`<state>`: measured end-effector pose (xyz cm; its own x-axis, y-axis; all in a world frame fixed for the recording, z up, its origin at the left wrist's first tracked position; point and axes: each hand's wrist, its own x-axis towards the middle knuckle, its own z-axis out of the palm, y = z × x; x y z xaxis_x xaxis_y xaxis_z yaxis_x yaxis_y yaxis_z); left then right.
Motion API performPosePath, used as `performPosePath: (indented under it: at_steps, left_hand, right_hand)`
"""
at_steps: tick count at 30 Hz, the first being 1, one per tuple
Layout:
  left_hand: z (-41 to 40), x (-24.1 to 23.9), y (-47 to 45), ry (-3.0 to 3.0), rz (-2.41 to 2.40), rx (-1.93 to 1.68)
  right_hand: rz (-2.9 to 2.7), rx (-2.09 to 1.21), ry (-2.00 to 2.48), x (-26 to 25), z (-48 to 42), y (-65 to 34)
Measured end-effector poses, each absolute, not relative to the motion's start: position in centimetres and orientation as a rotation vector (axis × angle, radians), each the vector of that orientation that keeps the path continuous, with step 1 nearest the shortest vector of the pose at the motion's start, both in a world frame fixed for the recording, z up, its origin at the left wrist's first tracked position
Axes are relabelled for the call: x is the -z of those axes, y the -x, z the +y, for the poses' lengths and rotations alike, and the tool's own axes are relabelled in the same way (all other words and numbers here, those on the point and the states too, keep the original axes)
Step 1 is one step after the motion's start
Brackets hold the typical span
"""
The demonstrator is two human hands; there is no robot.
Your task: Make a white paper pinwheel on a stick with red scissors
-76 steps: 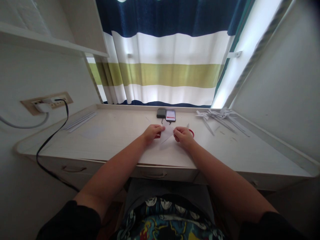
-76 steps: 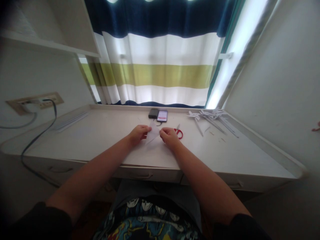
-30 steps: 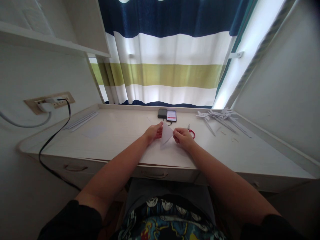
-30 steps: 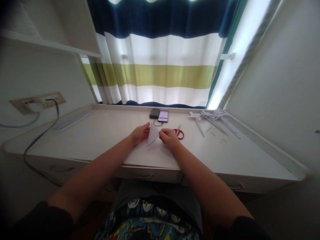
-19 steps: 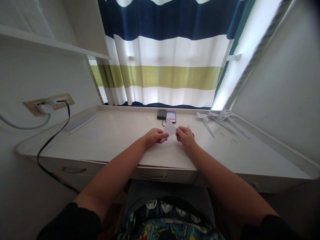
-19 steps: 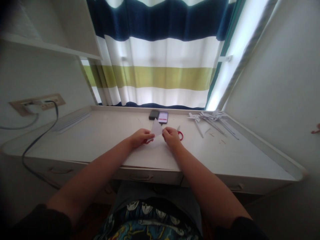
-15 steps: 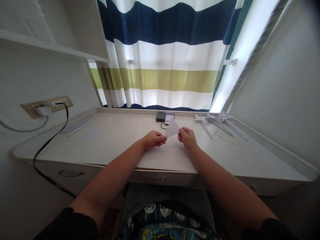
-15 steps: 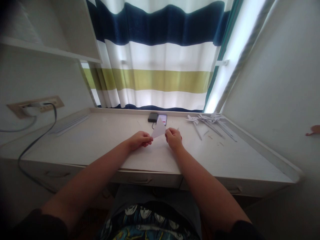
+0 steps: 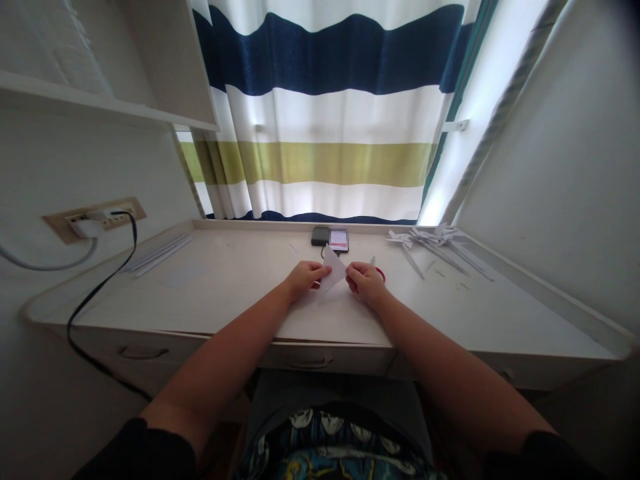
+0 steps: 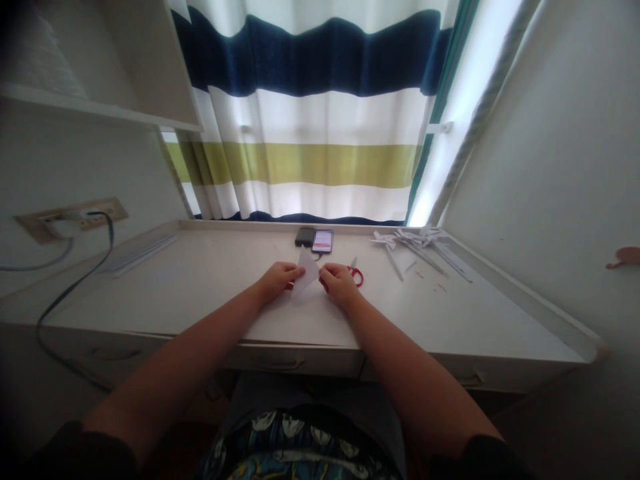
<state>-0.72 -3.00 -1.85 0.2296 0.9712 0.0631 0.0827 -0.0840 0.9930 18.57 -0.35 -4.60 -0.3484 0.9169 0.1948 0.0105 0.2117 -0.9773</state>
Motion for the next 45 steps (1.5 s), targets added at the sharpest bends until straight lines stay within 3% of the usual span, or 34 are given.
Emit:
performPosePath:
  at_steps: [20, 32, 45]
  left_hand:
    - [-4.2, 1.3, 0.5, -1.823, 1.050, -0.754]
    - [-3.6, 1.3, 0.5, -1.663, 1.184, -0.932]
    - [-3.7, 1.4, 0.3, -1.664, 1.068, -0.953]
  right_hand:
    - [-1.583, -1.441, 0.901, 4.4, -0.8, -18.6]
    - [-1.190, -1.269, 0.965, 3.8, 0.7, -19.2]
    - [-1.157, -1.240, 1.006, 4.1, 1.0, -19.2]
